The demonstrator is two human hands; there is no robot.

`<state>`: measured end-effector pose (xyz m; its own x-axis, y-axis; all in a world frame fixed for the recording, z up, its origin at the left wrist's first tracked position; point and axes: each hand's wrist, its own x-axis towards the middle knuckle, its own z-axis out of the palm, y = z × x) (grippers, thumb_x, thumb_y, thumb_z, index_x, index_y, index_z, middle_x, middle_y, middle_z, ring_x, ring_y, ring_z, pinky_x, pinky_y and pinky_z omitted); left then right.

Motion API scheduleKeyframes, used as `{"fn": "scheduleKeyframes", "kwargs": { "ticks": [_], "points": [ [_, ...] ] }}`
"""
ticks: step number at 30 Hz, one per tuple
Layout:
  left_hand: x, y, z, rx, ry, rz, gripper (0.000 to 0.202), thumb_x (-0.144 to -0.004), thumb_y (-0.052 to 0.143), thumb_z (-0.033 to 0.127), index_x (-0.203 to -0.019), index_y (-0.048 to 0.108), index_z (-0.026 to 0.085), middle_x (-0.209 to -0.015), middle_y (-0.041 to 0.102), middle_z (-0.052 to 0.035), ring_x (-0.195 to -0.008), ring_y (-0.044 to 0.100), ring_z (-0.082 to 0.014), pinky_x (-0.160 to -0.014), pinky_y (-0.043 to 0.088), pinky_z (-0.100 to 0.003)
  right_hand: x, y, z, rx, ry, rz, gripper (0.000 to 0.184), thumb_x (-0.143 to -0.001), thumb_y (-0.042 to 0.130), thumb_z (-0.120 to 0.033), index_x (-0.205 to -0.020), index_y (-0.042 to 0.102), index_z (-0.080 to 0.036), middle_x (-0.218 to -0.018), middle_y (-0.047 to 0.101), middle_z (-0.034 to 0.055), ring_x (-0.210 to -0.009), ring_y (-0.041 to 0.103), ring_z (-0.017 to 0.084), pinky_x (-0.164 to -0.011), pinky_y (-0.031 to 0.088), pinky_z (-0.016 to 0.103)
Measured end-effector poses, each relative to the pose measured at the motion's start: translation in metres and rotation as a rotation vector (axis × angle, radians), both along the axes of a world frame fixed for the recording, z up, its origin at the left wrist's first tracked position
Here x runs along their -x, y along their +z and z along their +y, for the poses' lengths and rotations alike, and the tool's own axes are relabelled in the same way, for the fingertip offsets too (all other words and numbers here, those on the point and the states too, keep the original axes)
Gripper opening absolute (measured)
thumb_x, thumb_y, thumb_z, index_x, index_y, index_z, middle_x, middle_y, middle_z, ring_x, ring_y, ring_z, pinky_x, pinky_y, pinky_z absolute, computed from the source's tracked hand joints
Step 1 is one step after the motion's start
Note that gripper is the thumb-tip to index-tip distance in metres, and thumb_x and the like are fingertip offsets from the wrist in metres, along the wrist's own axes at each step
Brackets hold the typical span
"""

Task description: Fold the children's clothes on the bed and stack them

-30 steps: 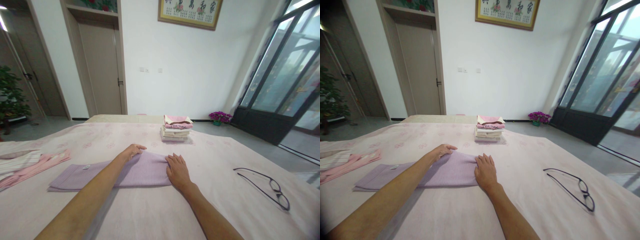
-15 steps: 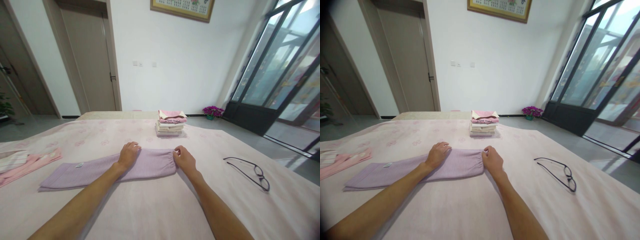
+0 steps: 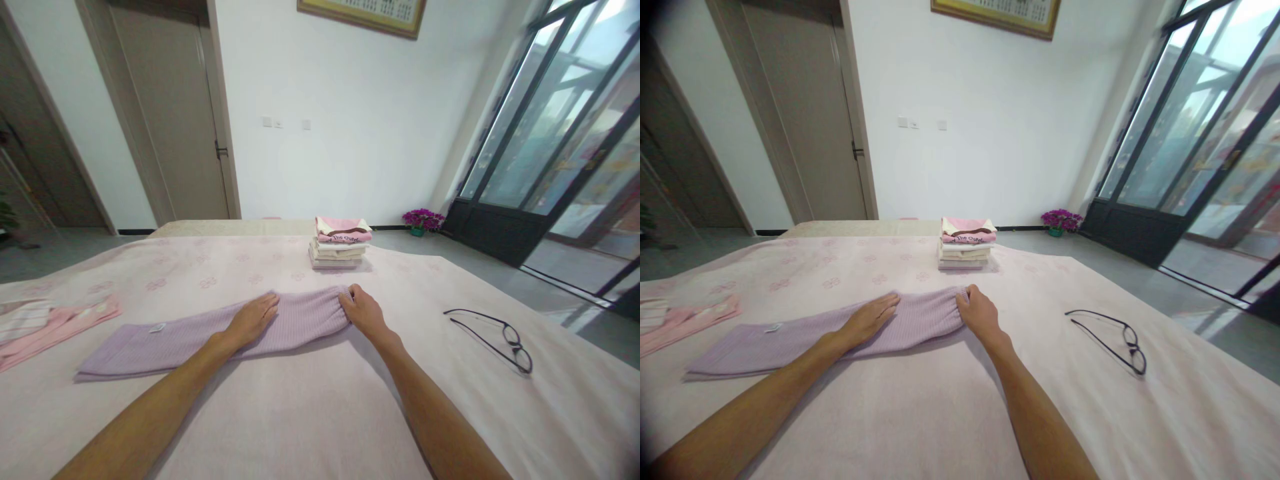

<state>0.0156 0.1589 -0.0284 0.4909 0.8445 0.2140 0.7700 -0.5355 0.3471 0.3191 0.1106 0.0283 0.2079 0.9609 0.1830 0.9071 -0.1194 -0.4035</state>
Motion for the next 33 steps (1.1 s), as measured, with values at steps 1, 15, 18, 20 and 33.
{"fn": "scheduleKeyframes", "kwargs": {
  "ticks": [1, 15, 18, 20, 33],
  "points": [
    [0.001, 0.0, 0.001, -0.003, 0.0, 0.008, 0.058, -0.101, 0.025, 0.045, -0.14, 0.053, 0.011, -0.149, 0.048, -0.01, -0.14, 0.042, -0.0191, -0.12, 0.026, -0.035, -0.002, -0.003, 0.003, -0.038, -0.002, 0.074, 0.027, -0.094, 0.042, -0.044, -0.097, 0.056, -0.021, -0.089, 0.069, 0.0049, -0.081, 0.063, 0.019, -0.066, 0.036, 0.026],
    [0.018, -0.01, 0.017, -0.094, 0.052, 0.163, 0.055, -0.1, 0.031, 0.045, -0.147, 0.045, 0.019, -0.154, 0.043, -0.0081, -0.142, 0.039, -0.0225, -0.118, 0.028, -0.04, -0.007, -0.036, 0.008, -0.141, 0.017, -0.046, 0.029, -0.098, 0.047, -0.038, -0.123, 0.049, -0.024, -0.096, 0.071, 0.0048, -0.081, 0.065, 0.02, -0.067, 0.033, 0.027],
    [0.021, -0.009, 0.016, -0.184, 0.093, 0.105, 0.048, -0.1, 0.036, 0.042, -0.137, 0.056, 0.02, -0.147, 0.052, -0.0088, -0.139, 0.043, -0.0231, -0.117, 0.031, -0.042, -0.008, -0.039, 0.01, -0.105, 0.014, -0.041, 0.033, -0.097, 0.049, -0.041, -0.125, 0.05, -0.024, -0.096, 0.072, 0.0059, -0.083, 0.066, 0.022, -0.069, 0.036, 0.028],
    [0.018, -0.003, 0.008, -0.271, 0.062, 0.023, 0.041, -0.099, 0.038, 0.039, -0.126, 0.065, 0.021, -0.138, 0.06, -0.0088, -0.135, 0.047, -0.0236, -0.116, 0.034, -0.044, -0.009, -0.039, 0.011, -0.09, -0.004, -0.027, 0.037, -0.097, 0.046, -0.043, -0.128, 0.05, -0.023, -0.095, 0.072, 0.0072, -0.085, 0.067, 0.023, -0.071, 0.038, 0.029],
    [-0.034, 0.018, -0.06, -0.503, -0.254, -0.01, 0.011, -0.092, 0.057, 0.023, -0.095, 0.068, 0.021, -0.086, 0.065, -0.005, -0.083, 0.059, -0.0188, -0.074, 0.048, -0.031, -0.008, -0.037, 0.031, -0.242, 0.151, 0.536, 0.064, -0.076, 0.06, -0.032, -0.137, 0.052, -0.019, -0.136, 0.059, 0.0091, -0.123, 0.055, 0.025, -0.107, 0.04, 0.04]
  ]
}}
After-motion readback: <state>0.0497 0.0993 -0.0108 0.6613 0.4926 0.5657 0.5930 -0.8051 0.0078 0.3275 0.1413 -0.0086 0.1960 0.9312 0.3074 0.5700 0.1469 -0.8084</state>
